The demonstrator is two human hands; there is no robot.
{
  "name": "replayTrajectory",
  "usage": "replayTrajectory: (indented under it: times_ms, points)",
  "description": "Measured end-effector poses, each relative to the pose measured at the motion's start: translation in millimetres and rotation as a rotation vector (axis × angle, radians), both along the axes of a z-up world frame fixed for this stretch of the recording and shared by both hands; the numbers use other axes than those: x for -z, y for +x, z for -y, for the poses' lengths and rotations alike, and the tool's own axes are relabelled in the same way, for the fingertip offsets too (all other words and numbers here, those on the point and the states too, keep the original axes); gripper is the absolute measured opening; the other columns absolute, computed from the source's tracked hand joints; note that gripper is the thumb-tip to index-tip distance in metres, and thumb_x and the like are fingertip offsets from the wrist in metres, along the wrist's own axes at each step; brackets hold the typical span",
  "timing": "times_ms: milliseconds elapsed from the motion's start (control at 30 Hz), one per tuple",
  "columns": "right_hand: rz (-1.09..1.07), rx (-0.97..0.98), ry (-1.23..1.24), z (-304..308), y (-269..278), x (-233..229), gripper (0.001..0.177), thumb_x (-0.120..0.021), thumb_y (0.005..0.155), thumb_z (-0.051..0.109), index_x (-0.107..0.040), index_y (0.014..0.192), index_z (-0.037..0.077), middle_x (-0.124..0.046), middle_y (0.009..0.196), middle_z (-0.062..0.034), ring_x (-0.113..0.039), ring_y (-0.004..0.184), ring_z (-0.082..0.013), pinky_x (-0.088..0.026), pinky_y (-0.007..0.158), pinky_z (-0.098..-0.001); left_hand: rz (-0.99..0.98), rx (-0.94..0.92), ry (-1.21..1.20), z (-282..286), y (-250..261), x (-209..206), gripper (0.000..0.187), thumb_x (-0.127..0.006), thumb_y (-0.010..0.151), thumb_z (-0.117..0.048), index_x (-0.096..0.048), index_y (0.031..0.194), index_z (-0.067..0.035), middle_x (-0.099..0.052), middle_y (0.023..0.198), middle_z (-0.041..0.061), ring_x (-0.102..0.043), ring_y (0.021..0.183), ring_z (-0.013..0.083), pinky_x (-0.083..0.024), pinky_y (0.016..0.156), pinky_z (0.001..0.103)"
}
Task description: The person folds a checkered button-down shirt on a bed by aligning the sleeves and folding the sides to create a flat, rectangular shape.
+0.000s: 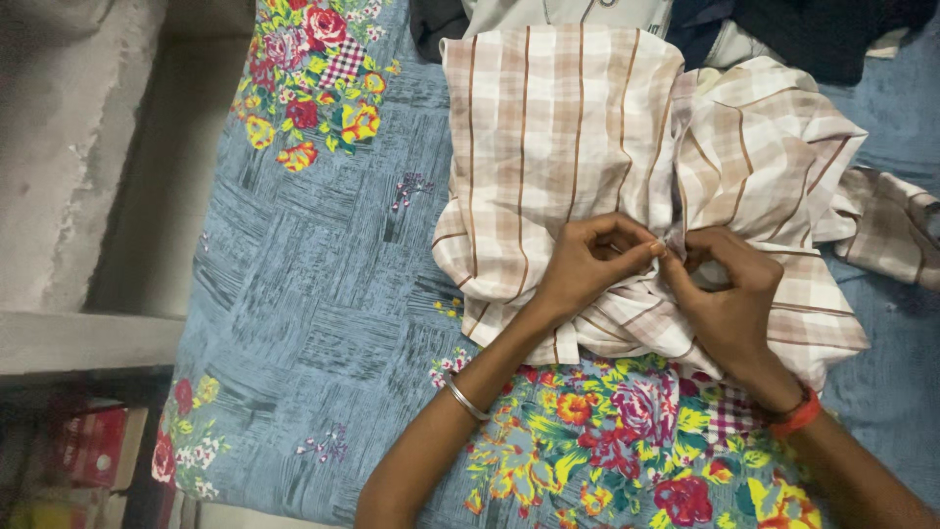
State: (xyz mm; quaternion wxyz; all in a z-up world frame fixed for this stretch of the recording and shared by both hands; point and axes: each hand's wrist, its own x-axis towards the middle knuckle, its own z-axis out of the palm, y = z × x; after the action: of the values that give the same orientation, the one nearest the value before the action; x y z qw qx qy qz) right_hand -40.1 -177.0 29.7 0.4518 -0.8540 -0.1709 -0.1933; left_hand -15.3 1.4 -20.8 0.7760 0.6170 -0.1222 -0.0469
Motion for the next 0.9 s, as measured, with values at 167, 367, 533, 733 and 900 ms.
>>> replayTrajectory:
  times_ms: [167,367,533,733,900]
  points:
    - [0.002,-0.001,-0.018,0,-1,-3,0.012,-0.079,0.091,0.005,-0.071,0.096,-0.003,-0.071,0.088,-0.0109,-0.070,0.077,-0.0179,-0.051,0.068,-0.0294,0.006,-0.025,0.029,-1,-1,0,0.014,-0.076,0.096,-0.012,-0.073,0.103,0.000,-0.075,0.091,0.004,-0.069,0.080,0.0051,-0.056,0.072,0.021]
    - [0.038,-0.080,-0.070,7,-1,-7,0.009,-0.068,0.093,0.001,-0.072,0.100,-0.004,-0.073,0.096,-0.0133,-0.071,0.073,-0.0207,-0.053,0.067,-0.0291,-0.005,-0.064,0.085,-4,-6,-2,0.013,-0.077,0.095,-0.012,-0.074,0.101,0.000,-0.075,0.088,0.004,-0.069,0.078,0.0056,-0.055,0.070,0.021]
    - [0.026,-0.092,-0.089,4,0,-15,0.009,-0.072,0.091,0.001,-0.071,0.098,-0.004,-0.073,0.092,-0.0127,-0.073,0.077,-0.0205,-0.056,0.070,-0.0306,0.013,-0.072,0.069,-4,-9,-6,0.013,-0.075,0.095,-0.011,-0.073,0.103,-0.001,-0.075,0.091,0.003,-0.069,0.081,0.0053,-0.056,0.072,0.021]
    - [-0.004,-0.112,-0.095,1,-1,-22,0.011,-0.077,0.086,0.002,-0.071,0.095,-0.002,-0.072,0.087,-0.0109,-0.074,0.076,-0.0187,-0.057,0.068,-0.0295,0.112,-0.053,0.130,-9,-13,-14,0.015,-0.072,0.097,-0.009,-0.074,0.108,0.002,-0.073,0.104,0.006,-0.070,0.091,0.0085,-0.058,0.078,0.023]
    - [-0.023,-0.113,-0.081,0,-2,-20,0.013,-0.079,0.086,0.003,-0.070,0.095,-0.001,-0.071,0.088,-0.0100,-0.074,0.076,-0.0186,-0.057,0.068,-0.0299,0.165,-0.081,0.224,-9,-16,-24,0.018,-0.073,0.098,-0.012,-0.074,0.108,0.002,-0.074,0.104,0.007,-0.072,0.092,0.0100,-0.059,0.078,0.024]
